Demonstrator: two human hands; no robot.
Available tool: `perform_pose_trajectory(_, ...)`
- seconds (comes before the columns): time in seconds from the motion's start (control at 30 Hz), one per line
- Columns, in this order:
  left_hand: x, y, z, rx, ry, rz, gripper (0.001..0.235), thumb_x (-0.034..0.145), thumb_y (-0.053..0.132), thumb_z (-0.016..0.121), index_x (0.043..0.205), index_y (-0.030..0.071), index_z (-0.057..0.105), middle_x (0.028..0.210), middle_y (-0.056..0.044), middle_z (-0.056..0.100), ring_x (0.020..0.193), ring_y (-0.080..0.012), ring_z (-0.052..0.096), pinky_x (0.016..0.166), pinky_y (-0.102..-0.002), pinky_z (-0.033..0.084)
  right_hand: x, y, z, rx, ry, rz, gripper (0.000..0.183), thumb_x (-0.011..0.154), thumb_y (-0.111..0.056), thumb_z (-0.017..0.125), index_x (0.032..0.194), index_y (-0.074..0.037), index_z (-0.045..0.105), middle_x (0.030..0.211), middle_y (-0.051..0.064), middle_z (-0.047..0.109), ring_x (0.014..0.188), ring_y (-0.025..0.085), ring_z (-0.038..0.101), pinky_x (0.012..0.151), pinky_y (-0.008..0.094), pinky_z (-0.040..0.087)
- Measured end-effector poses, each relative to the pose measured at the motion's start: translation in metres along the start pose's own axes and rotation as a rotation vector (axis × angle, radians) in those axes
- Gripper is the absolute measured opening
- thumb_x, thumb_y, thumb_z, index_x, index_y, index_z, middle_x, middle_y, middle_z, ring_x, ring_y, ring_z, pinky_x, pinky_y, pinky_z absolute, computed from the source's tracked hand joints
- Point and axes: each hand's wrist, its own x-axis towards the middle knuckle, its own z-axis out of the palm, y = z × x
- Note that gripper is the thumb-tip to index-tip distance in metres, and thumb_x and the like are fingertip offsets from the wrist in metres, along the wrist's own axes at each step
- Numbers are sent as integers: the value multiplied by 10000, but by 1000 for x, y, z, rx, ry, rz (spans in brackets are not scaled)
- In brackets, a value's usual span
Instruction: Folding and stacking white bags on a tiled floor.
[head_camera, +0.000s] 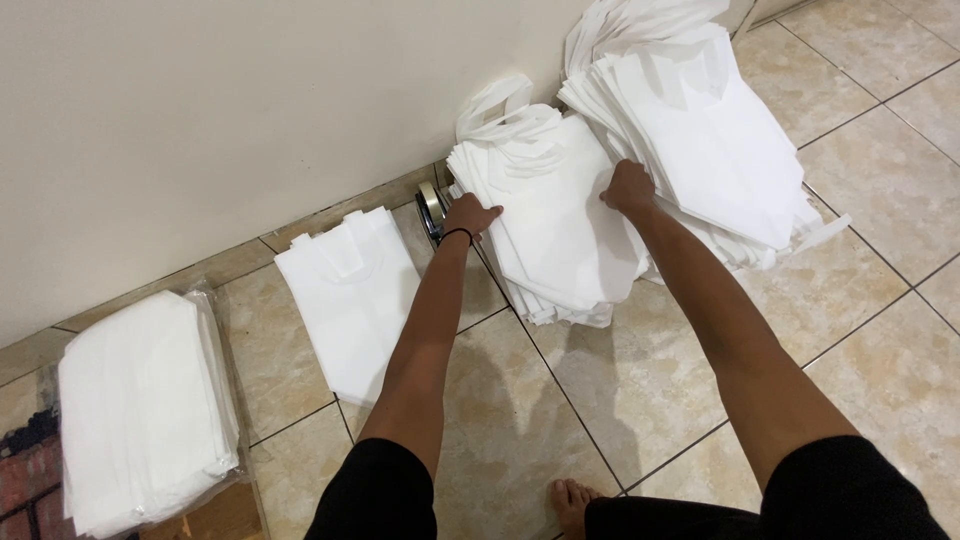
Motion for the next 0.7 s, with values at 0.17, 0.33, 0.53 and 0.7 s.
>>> perform_pose_trajectory(0.17, 24, -19, 9, -49, 51, 42, 303, 958, 324, 508, 872, 71, 650, 628, -39, 657, 493, -159, 673, 485, -275, 569, -2, -4, -15, 50, 83, 3, 312, 825, -136, 767, 1008, 71, 621, 876, 246, 677, 905, 455, 698, 718, 559, 578)
perform_pose_trajectory(0.33, 80, -50, 28, -54, 75, 106, 280, 954, 348, 512, 875, 122, 657, 663, -23, 640, 511, -131, 627, 517, -298, 541, 38, 7, -27, 22, -23, -148, 602, 819, -210, 629, 1385, -21, 548, 1131, 267, 666, 1062, 460, 652, 874, 567, 530)
perform_pose_trajectory(0.53, 15, -9, -11, -46, 51, 105, 507, 972, 412, 488, 1305, 30, 504, 1291, -234, 572, 1158, -348, 623, 932, -470, 546, 34, -5, -76, -5, -149, -112, 602, 830, -235, 592, 1425, -150, 572, 1287, 289, 612, 1190, 465, 581, 980, 564, 463)
perform_pose_trajectory(0.7, -2, 8, -33, -28, 71, 107, 471, 993, 296, 505, 591, 179, 290, 511, 39, 305, 442, -117, 264, 474, -313, 229, -48, -59, -178, 50, -174, -102, 601, 853, -115, 426, 1451, -107, 484, 1507, 209, 392, 1332, 436, 415, 1086, 534, 375)
